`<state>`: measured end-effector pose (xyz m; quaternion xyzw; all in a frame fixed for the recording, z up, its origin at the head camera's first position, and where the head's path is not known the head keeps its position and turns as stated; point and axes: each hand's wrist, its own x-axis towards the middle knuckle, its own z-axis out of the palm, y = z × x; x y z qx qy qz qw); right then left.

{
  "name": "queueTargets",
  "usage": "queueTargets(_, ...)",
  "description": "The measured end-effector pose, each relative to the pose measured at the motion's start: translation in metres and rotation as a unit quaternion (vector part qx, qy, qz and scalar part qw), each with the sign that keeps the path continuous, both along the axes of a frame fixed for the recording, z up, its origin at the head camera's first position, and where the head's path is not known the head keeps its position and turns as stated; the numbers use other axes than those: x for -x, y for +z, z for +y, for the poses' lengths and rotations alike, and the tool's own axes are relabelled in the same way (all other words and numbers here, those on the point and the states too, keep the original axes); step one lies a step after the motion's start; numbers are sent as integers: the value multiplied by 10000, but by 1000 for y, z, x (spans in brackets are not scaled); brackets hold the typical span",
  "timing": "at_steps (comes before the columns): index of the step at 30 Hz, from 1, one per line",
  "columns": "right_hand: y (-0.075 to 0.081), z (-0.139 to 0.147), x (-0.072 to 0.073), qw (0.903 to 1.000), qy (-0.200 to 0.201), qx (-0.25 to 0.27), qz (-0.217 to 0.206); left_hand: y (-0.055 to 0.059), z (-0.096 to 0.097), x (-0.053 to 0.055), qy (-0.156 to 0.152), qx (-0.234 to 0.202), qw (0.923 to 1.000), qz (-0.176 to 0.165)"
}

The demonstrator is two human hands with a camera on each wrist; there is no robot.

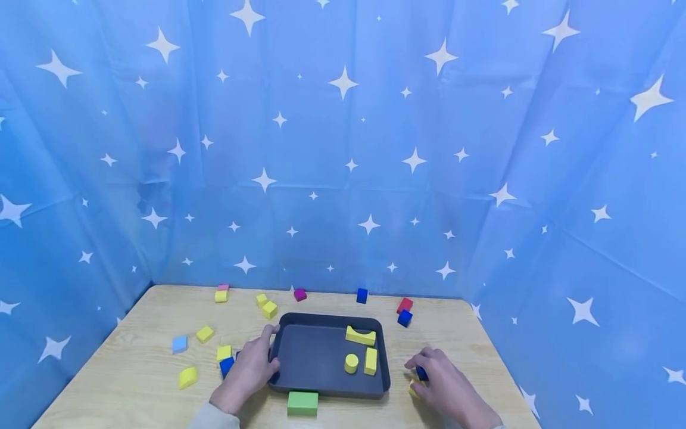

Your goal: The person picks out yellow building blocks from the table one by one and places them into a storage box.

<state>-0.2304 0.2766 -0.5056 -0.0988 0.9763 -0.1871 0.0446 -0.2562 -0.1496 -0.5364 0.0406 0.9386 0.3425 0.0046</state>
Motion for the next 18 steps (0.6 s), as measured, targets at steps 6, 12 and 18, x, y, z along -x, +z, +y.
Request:
queueTargets(6, -4, 7, -2, 9980, 606, 148, 30, -3, 1, -1, 29, 9, 10000, -54)
queueTargets(12, -6, 8, -3, 9964, 839, 101, 63, -4, 1, -2, 28, 0, 10000, -81)
queueTargets(18, -4, 4, -2, 9977, 613, -191, 219, -2, 0, 1, -1, -38, 10000, 14)
